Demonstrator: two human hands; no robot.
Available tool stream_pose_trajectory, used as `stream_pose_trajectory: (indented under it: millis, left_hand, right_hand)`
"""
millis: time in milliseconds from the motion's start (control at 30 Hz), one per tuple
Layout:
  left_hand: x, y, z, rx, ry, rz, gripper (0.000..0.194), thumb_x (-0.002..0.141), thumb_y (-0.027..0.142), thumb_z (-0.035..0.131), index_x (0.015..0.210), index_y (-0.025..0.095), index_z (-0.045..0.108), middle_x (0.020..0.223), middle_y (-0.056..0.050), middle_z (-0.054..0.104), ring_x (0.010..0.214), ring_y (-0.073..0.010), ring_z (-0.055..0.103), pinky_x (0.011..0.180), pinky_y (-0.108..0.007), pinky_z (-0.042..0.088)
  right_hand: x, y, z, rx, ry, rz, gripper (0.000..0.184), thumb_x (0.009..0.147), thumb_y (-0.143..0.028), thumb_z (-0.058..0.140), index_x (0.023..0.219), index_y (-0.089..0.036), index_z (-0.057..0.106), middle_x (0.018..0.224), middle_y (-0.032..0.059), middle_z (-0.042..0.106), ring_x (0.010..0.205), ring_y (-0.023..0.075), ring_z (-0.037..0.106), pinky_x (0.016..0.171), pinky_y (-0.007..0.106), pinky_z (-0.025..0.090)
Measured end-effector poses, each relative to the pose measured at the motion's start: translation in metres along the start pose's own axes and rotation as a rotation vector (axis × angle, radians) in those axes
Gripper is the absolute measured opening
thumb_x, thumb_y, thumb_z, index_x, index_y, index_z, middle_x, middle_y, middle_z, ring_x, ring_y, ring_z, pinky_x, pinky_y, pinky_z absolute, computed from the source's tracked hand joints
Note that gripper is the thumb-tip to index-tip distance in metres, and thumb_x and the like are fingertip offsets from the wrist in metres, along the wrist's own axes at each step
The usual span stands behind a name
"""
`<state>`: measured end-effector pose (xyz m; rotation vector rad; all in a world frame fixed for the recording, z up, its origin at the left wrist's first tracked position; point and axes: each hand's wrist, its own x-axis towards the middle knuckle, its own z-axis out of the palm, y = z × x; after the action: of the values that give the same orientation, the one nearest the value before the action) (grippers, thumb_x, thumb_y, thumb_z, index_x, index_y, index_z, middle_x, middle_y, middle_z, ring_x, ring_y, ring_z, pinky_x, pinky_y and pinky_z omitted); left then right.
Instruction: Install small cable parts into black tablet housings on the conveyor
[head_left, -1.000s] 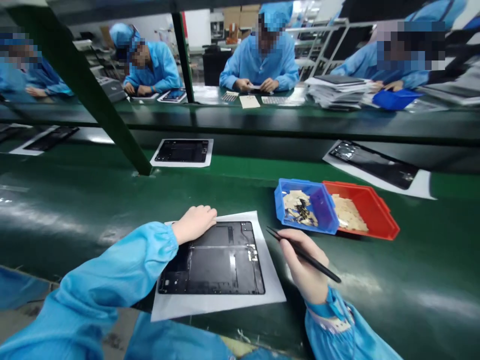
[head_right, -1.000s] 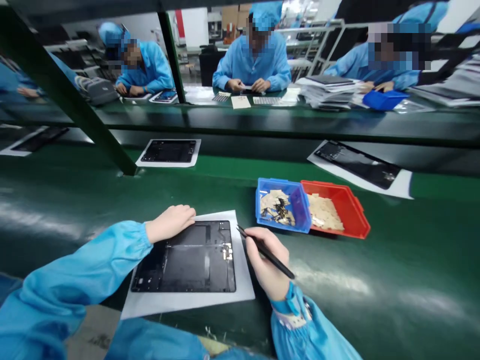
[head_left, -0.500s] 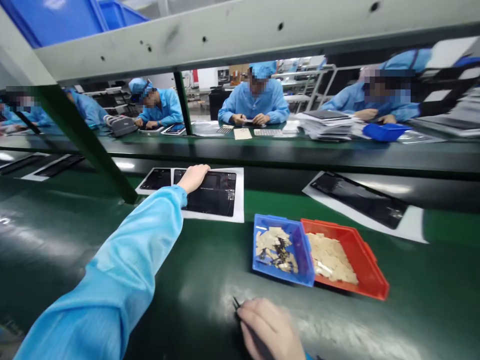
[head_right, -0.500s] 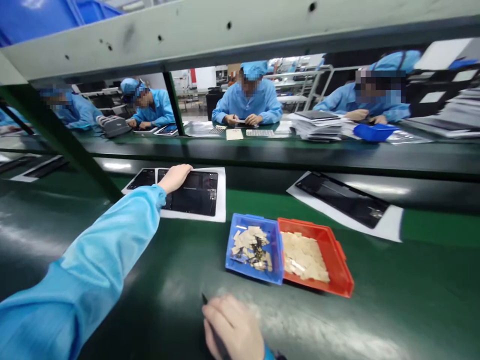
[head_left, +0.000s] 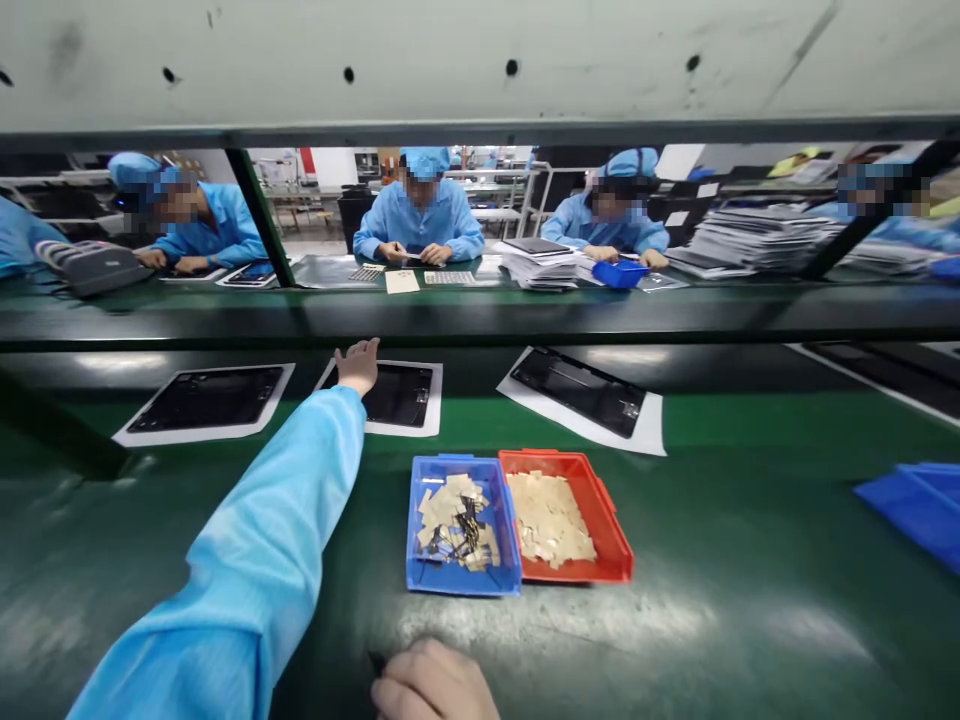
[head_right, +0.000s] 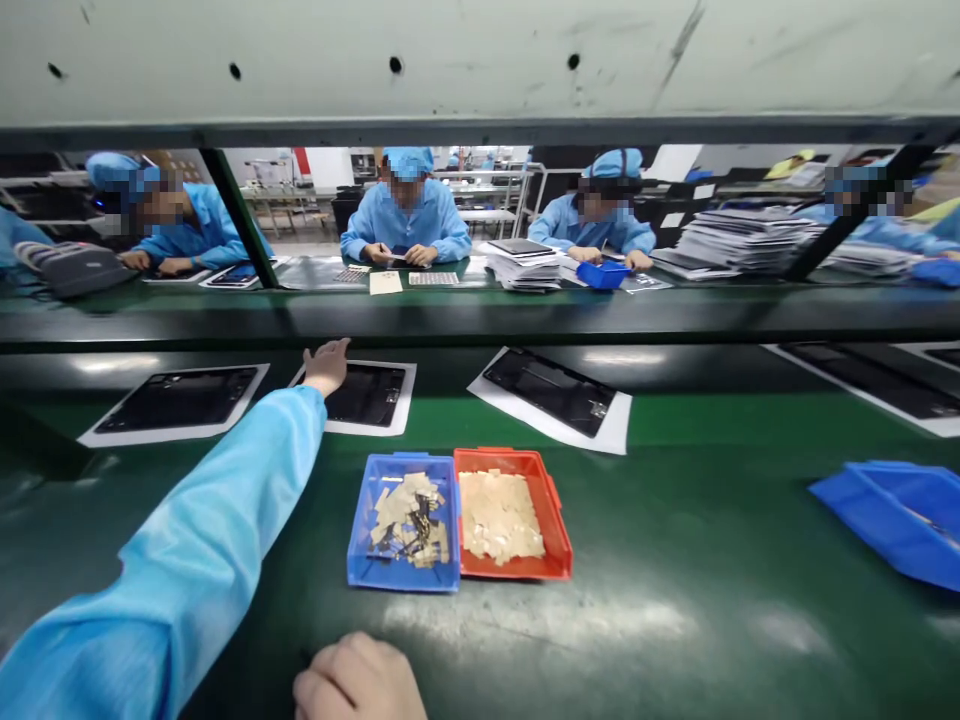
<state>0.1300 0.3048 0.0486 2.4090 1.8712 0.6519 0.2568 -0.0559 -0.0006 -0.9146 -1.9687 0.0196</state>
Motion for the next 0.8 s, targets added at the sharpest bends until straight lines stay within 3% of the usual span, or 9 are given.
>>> stream_pose_trajectory:
  millis: [133,267,367,467,600,700,800]
  left_hand:
    - [-0.061,-0.018,-0.008,-0.137,-0.034,0.061,0.039,0.084,0.014,0.039,0.122,0.017,0.045,0.13,-0.015,0.048,0.124,-0.027,0.04,0.105,-0.051,0.025]
    - [-0.169,-0.038,-0.02,-0.297,-0.092,0.149,0.032,0.085,0.019,0.038,0.116,0.017,0.048,0.119,-0.01,0.055,0.113,-0.0179,0.051,0.101,-0.035,0.04]
    - [-0.252,-0.046,-0.025,-0.477,-0.14,0.141,0.03,0.088,0.025,0.038,0.115,0.018,0.048,0.116,-0.009,0.057,0.11,-0.0176,0.054,0.098,-0.034,0.043]
    - [-0.307,-0.042,-0.033,-0.668,-0.228,0.082,0.031,0.089,0.03,0.041,0.118,0.022,0.047,0.121,-0.008,0.053,0.116,-0.0191,0.049,0.102,-0.036,0.038]
    - [-0.331,-0.03,-0.043,-0.807,-0.308,0.097,0.027,0.087,0.026,0.044,0.113,0.024,0.052,0.121,-0.006,0.054,0.117,-0.0202,0.048,0.104,-0.037,0.035]
    - [-0.327,-0.025,-0.045,-0.932,-0.284,0.063,0.025,0.084,0.024,0.047,0.106,0.022,0.056,0.114,-0.007,0.057,0.111,-0.0208,0.051,0.102,-0.039,0.036]
    - [-0.31,-0.026,-0.046,-1.137,-0.257,-0.082,0.023,0.079,0.026,0.051,0.101,0.019,0.057,0.106,-0.008,0.059,0.104,-0.0208,0.056,0.097,-0.038,0.04]
  right_hand:
    - [0.0,-0.002,-0.007,-0.022,-0.044,0.016,0.016,0.08,-0.015,0.049,0.089,-0.021,0.061,0.07,0.0015,0.065,0.055,0.0124,0.056,0.046,0.023,0.044]
    - [0.003,-0.003,-0.019,0.018,-0.134,0.071,0.024,0.076,-0.012,0.051,0.097,-0.02,0.06,0.082,0.0056,0.064,0.069,0.0151,0.06,0.058,0.025,0.049]
    - [0.004,-0.003,-0.021,0.018,-0.183,0.07,0.023,0.079,-0.016,0.051,0.1,-0.02,0.059,0.086,0.0071,0.064,0.077,0.0174,0.06,0.062,0.027,0.051]
    - [0.005,-0.003,-0.02,0.018,-0.203,0.055,0.023,0.081,-0.018,0.049,0.102,-0.019,0.058,0.089,0.0081,0.062,0.081,0.0185,0.059,0.065,0.029,0.052]
    - [0.005,-0.002,-0.02,-0.005,-0.155,0.074,0.024,0.082,-0.016,0.047,0.104,-0.019,0.056,0.091,0.0082,0.059,0.084,0.0177,0.058,0.07,0.028,0.052]
    - [0.006,-0.004,-0.022,-0.058,-0.074,0.1,0.023,0.083,-0.015,0.046,0.104,-0.02,0.056,0.092,0.0079,0.057,0.085,0.0171,0.058,0.072,0.028,0.052]
    - [0.008,-0.005,-0.023,-0.095,-0.055,0.094,0.023,0.083,-0.014,0.046,0.104,-0.02,0.055,0.092,0.0081,0.056,0.084,0.0173,0.058,0.072,0.029,0.052]
